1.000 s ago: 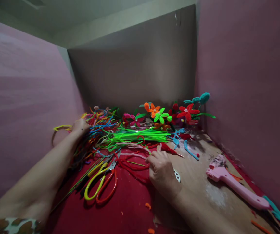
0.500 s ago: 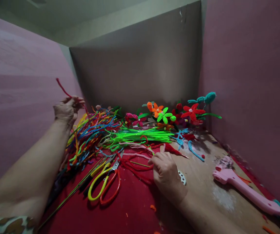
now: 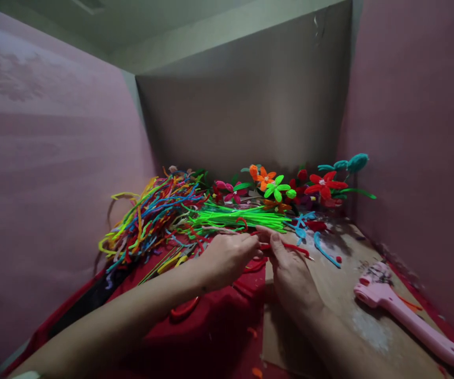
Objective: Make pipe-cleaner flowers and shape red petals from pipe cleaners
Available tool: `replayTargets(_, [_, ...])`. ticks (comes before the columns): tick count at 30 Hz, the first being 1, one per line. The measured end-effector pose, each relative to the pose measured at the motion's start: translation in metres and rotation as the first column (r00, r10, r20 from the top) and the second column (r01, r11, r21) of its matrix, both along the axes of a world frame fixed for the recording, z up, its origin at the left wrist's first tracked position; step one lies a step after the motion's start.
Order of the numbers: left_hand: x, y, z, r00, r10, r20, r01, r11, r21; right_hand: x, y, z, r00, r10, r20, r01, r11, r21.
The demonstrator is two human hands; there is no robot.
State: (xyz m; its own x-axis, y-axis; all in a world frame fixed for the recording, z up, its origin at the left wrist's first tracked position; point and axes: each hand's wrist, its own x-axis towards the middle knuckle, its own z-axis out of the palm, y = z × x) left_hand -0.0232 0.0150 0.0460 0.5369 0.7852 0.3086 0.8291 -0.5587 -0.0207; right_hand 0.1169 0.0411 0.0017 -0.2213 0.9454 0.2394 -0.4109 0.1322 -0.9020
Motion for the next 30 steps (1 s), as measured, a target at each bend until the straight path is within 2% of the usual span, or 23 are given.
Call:
replayTargets(3, [-0.026,-0.005,-0.006,0.999,0.031,0.024,-0.032,0.999,0.015,0.005,0.014,0.001,0.978,-0.055,-0.200,0.019,0.984,-0.179])
replayTargets(7, [-0.066,-0.014,-0.015,0.994,0.084,0.069,-0.080,0.995,-0.056,0.011,0.021,0.006,0.948,-0.105,-0.301,0.014,0.957,-0.291])
replayTargets(11, [-0.102,-0.012,-0.019,0.991,0.116,0.067,-0.108,0.988,-0.112,0.009,0.013,0.010,0.948,-0.071,-0.311,-0.016,0.964,-0.266])
replayTargets(16, [-0.156,0.005,-0.001,0.941,0.320,0.114,-0.313,0.947,-0.075,0.005,0.003,0.019,0.943,-0.098,-0.318,0.051,0.987,-0.151])
replayTargets(19, [-0.191,0.018,0.020,0.830,0.514,0.215,-0.531,0.847,0.024,0.004,0.001,0.022,0.946,-0.089,-0.311,0.049,0.990,-0.133])
replayTargets(22, [-0.219,0.036,0.043,0.665,0.665,0.340,-0.728,0.679,0.096,0.004,0.000,0.018,0.951,-0.025,-0.307,-0.016,0.991,-0.131])
replayTargets(23, [-0.226,0.044,0.050,0.607,0.704,0.370,-0.779,0.618,0.102,0.004,0.000,0.015,0.953,0.000,-0.303,-0.044,0.990,-0.137])
replayTargets(25, [-0.237,0.060,0.059,0.517,0.758,0.397,-0.842,0.533,0.078,0.005,0.001,0.010,0.964,0.056,-0.261,-0.103,0.980,-0.169])
replayTargets(28, [-0.245,0.084,0.063,0.441,0.804,0.400,-0.877,0.480,0.002,0.009,0.002,0.006,0.979,0.169,-0.111,-0.190,0.957,-0.218])
replayTargets(30, [-0.247,0.095,0.061,0.404,0.816,0.414,-0.886,0.462,-0.045,0.013,0.004,0.007,0.972,0.233,-0.039,-0.236,0.955,-0.180])
